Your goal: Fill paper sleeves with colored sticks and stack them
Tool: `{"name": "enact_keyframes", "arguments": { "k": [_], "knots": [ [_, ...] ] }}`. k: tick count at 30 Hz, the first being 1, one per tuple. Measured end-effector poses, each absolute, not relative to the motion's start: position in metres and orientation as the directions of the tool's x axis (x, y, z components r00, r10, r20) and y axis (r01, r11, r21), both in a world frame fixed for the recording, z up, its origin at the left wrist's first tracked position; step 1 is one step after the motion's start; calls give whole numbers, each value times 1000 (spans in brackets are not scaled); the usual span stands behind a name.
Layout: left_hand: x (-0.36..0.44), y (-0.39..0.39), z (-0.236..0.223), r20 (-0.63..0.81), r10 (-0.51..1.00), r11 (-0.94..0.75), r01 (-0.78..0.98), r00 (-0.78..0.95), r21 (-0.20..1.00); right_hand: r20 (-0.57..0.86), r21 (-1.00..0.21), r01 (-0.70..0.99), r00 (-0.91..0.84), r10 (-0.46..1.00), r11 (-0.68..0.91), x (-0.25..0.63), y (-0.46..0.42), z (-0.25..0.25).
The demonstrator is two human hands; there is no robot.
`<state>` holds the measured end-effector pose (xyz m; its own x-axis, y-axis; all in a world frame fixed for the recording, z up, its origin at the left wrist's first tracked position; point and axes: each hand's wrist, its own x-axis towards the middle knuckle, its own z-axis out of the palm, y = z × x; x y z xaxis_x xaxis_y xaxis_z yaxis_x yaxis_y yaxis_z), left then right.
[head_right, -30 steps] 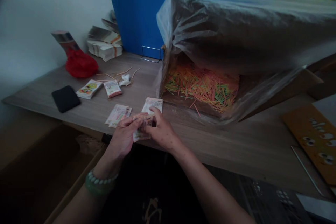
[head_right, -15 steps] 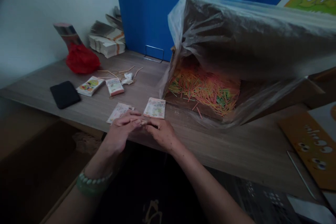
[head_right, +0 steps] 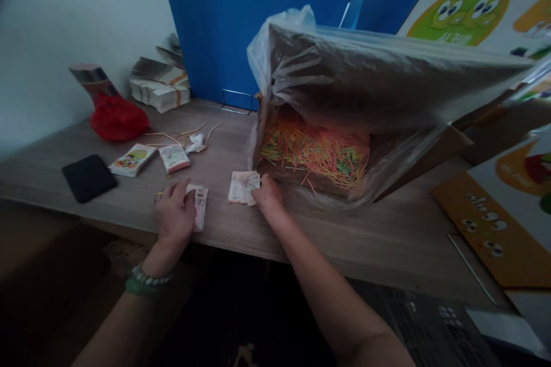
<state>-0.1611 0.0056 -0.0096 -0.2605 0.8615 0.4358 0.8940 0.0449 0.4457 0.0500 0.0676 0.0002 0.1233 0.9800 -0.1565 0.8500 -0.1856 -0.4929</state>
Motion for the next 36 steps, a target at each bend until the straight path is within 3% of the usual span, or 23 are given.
{"name": "enact_keyframes", "arguments": {
  "k": [4, 7, 10, 12, 15, 17, 20, 22, 24, 26, 32, 36],
  "knots": [
    [-147, -3, -4, 511, 831, -85, 858, -220, 506, -116, -516, 846, 88, 989, -136, 60, 66, -3],
    [-127, -9, 6, 482, 852, -152, 785, -204, 601, -59, -550, 829, 86, 995, -104, 67, 62, 3],
    [-104, -6, 15, 262, 931, -86, 544, -254, 834, -18, -710, 701, 82, 997, -70, 76, 53, 7],
    [-88, 2, 19, 45, 972, 19, 268, -229, 963, -6, -877, 480, -13, 1000, 1, 81, 44, 6],
    [-65, 16, 21, -163, 987, 162, -112, 3, 980, 9, -986, 160, -262, 965, 53, 90, 32, 1],
    [-52, 23, 19, -208, 975, 221, -233, 79, 947, 2, -980, 190, -321, 947, 66, 106, 32, 3],
    [-39, 24, 14, -250, 968, 245, -284, 17, 927, 14, -818, 570, -109, 994, 74, 147, 52, 18],
    [-34, 23, 10, -272, 962, 270, -256, 25, 928, 80, -549, 833, 134, 988, -68, 181, 77, 32],
    [-30, 21, 4, -281, 958, 288, -203, 64, 936, 174, -294, 907, 361, 916, -301, 209, 106, 43],
    [-29, 21, -3, -274, 958, 284, -155, 83, 946, 188, -171, 897, 435, 881, -407, 226, 132, 48],
    [-30, 21, -19, -251, 964, 258, -80, 87, 963, 136, -105, 940, 337, 932, -324, 222, 170, 35],
    [-29, 22, -24, -226, 970, 231, -43, 93, 972, 74, -153, 907, 407, 911, -393, 214, 176, 36]
  ]
}}
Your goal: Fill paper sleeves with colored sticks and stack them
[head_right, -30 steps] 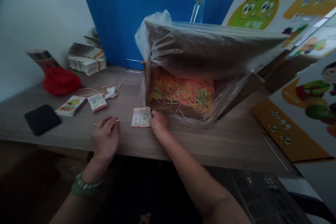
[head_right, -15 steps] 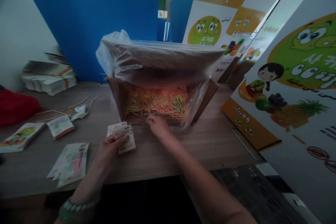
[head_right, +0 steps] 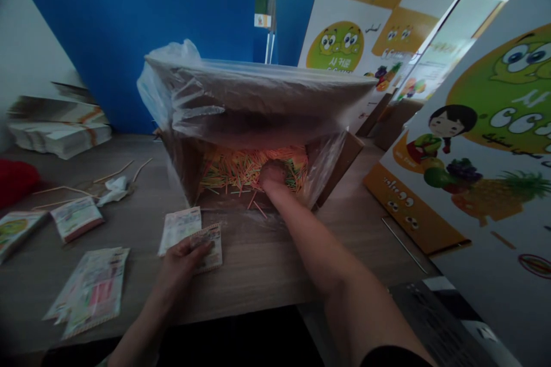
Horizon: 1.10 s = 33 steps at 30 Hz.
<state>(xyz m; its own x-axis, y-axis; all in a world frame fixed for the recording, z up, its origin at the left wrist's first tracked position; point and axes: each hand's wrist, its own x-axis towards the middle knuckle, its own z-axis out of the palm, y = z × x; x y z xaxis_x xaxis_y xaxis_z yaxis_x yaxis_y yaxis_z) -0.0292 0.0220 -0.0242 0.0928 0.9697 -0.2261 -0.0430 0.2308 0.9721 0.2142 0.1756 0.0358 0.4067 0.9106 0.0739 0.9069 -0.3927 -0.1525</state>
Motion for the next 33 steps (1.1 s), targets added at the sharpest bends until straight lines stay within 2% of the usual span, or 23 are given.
{"name": "enact_keyframes", "arguments": {
  "k": [6, 14, 16, 18, 20, 22, 23, 25, 29, 33],
  "knots": [
    [-27, 22, -23, -172, 980, 176, -35, 101, 984, -31, -209, 842, 502, 864, -497, 217, 182, 46],
    [-31, 21, -24, -89, 993, 86, 48, 72, 995, 99, -379, 803, 530, 842, -461, 233, 158, 62],
    [-32, 20, -27, -96, 993, 94, 36, 73, 995, 148, -432, 816, 485, 862, -384, 234, 144, 60],
    [-33, 19, -27, -112, 990, 113, -10, 88, 993, 184, -609, 769, 378, 907, -197, 229, 126, 52],
    [-32, 18, -23, -121, 989, 130, -96, 89, 987, 192, -827, 562, 229, 954, 31, 219, 105, 35],
    [-28, 18, -16, -86, 995, 96, -192, 58, 977, 163, -943, 305, 80, 983, 131, 202, 83, 12],
    [-25, 18, -11, -49, 998, 58, -226, 44, 972, 149, -964, 224, 12, 989, 143, 192, 71, 0],
    [-16, 21, -2, 47, 998, -34, -263, 43, 964, 165, -965, 192, -86, 982, 179, 170, 50, -22],
    [5, 24, 6, 136, 985, -108, -236, 106, 966, 297, -866, 365, -174, 939, 342, 137, 26, -43],
    [18, 19, 5, 140, 983, -125, -126, 122, 984, 323, -847, 359, -241, 915, 393, 127, 26, -40]
  ]
}}
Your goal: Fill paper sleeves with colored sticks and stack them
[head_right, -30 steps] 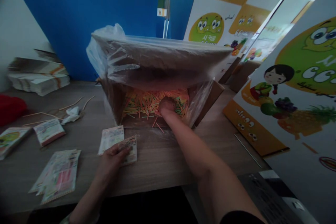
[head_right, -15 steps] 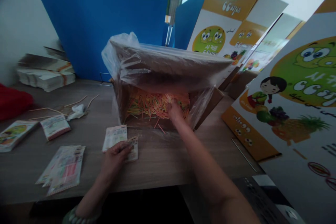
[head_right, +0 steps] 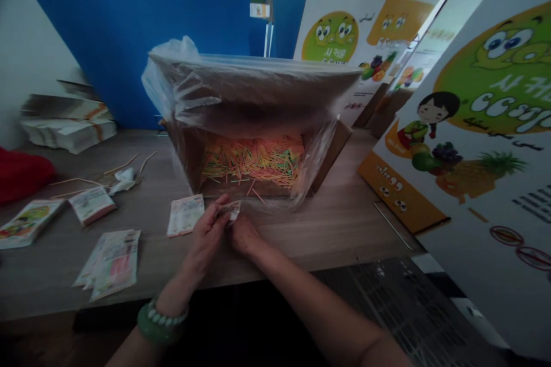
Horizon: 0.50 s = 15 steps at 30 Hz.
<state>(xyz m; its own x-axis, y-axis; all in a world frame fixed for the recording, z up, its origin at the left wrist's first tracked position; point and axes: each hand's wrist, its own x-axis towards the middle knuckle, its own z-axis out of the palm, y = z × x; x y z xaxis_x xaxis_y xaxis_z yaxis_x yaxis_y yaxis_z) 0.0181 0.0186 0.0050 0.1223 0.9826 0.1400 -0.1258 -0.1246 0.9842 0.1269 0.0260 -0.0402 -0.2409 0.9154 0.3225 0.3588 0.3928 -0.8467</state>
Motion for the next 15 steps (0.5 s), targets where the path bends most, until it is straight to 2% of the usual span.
{"name": "enact_keyframes", "arguments": {
  "k": [4, 6, 9, 12, 15],
  "knots": [
    [9, 14, 13, 78, 992, -47, -284, 97, 958, 250, -889, 355, -151, 956, 289, 133, 26, -35],
    [-1, 16, 20, 44, 999, -41, -388, -1, 921, 199, -933, 285, -95, 975, 219, 137, 23, -33],
    [-14, 17, 24, -77, 991, 21, -451, -106, 892, 125, -971, 194, -83, 989, 139, 143, 17, -30],
    [-19, 12, 20, -216, 975, 170, -460, -49, 872, 81, -980, 179, -41, 996, 87, 146, 15, -27],
    [-19, 2, 14, -264, 964, 242, -422, 7, 874, 93, -984, 152, 19, 995, 89, 146, 15, -26]
  ]
}}
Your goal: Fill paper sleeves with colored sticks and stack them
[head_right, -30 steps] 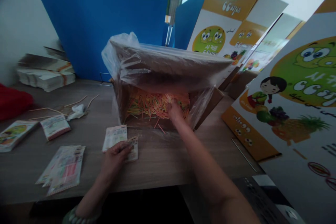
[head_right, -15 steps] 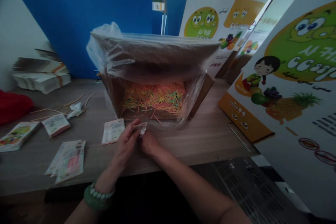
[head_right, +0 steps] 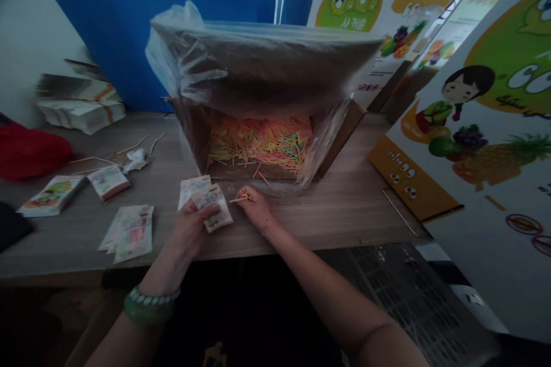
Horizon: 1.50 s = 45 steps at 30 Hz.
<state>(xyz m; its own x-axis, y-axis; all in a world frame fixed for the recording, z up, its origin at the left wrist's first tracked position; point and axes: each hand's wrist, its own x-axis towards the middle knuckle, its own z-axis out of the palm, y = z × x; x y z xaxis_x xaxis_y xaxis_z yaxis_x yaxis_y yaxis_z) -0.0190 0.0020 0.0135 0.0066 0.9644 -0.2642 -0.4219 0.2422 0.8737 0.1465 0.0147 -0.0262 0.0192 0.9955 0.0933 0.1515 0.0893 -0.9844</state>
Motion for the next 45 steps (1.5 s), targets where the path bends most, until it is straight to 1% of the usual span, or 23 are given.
{"name": "enact_keyframes", "arguments": {
  "k": [1, 3, 5, 7, 8, 10, 12, 13, 14, 15, 17, 19, 20, 23, 26, 28, 30, 32, 34, 36, 38, 41, 45],
  "knots": [
    [-18, -1, 12, -251, 967, 244, -399, 33, 884, 106, -983, 151, 28, 994, 100, 147, 15, -27],
    [-17, -4, 10, -177, 978, 204, -333, 111, 921, 128, -978, 169, 38, 991, 120, 147, 14, -28],
    [-14, -5, 9, -67, 976, 118, -241, 209, 963, 150, -972, 185, 31, 988, 141, 146, 13, -30],
    [-10, -3, 9, 40, 963, -14, -98, 266, 995, 191, -962, 198, 9, 982, 185, 144, 11, -32],
    [-8, -2, 9, 96, 958, -98, -6, 270, 995, 218, -955, 205, -10, 976, 216, 142, 10, -33],
    [-5, 0, 10, 206, 942, -257, 175, 265, 950, 261, -940, 213, -62, 963, 268, 140, 8, -35],
    [-5, 2, 11, 256, 923, -333, 262, 288, 906, 270, -938, 202, -78, 960, 281, 140, 8, -35],
    [-7, 3, 11, 246, 924, -324, 257, 294, 910, 250, -949, 184, -55, 967, 256, 141, 8, -35],
    [-9, 4, 11, 214, 935, -281, 222, 284, 934, 209, -966, 151, -14, 978, 209, 143, 9, -34],
    [-11, 5, 10, 164, 953, -208, 156, 253, 966, 157, -983, 99, 35, 987, 153, 145, 11, -32],
    [-15, 7, 8, 33, 986, -27, -41, 161, 999, 46, -998, -49, 96, 994, 51, 149, 12, -28],
    [-14, 9, 4, -85, 990, 110, -230, 117, 967, -12, -980, -201, 71, 997, 3, 149, 12, -23],
    [-12, 9, 2, -118, 985, 149, -288, 122, 946, -17, -966, -258, 45, 999, -5, 148, 11, -21],
    [-2, 10, -4, -143, 976, 192, -332, 166, 924, -27, -942, -336, 11, 1000, -22, 138, 7, -19],
    [4, 11, -10, -152, 973, 196, -278, 172, 941, -23, -963, -270, 68, 997, -4, 129, 4, -21],
    [3, 12, -12, -144, 975, 182, -237, 169, 954, 23, -976, -209, 156, 988, 56, 130, 4, -22],
    [-2, 12, -12, -150, 974, 189, -240, 172, 952, 96, -984, -124, 220, 971, 125, 135, 5, -22],
    [-8, 10, -8, -185, 967, 230, -283, 176, 931, 138, -990, -11, 191, 972, 143, 141, 5, -23],
    [-13, 9, -1, -216, 959, 266, -323, 185, 908, 120, -991, 72, 131, 984, 111, 146, 4, -25],
    [-16, 7, 6, -209, 957, 270, -351, 202, 897, 92, -992, 95, 119, 989, 81, 148, 3, -27],
    [-18, 6, 11, -200, 954, 271, -359, 221, 893, 96, -991, 108, 126, 987, 83, 148, 1, -29],
    [-21, 4, 13, -210, 950, 278, -319, 232, 906, 127, -981, 158, 86, 988, 113, 148, -2, -31],
    [-26, 2, 6, -165, 969, 203, -213, 183, 956, 150, -959, 250, 41, 988, 135, 149, -4, -29]
  ]
}}
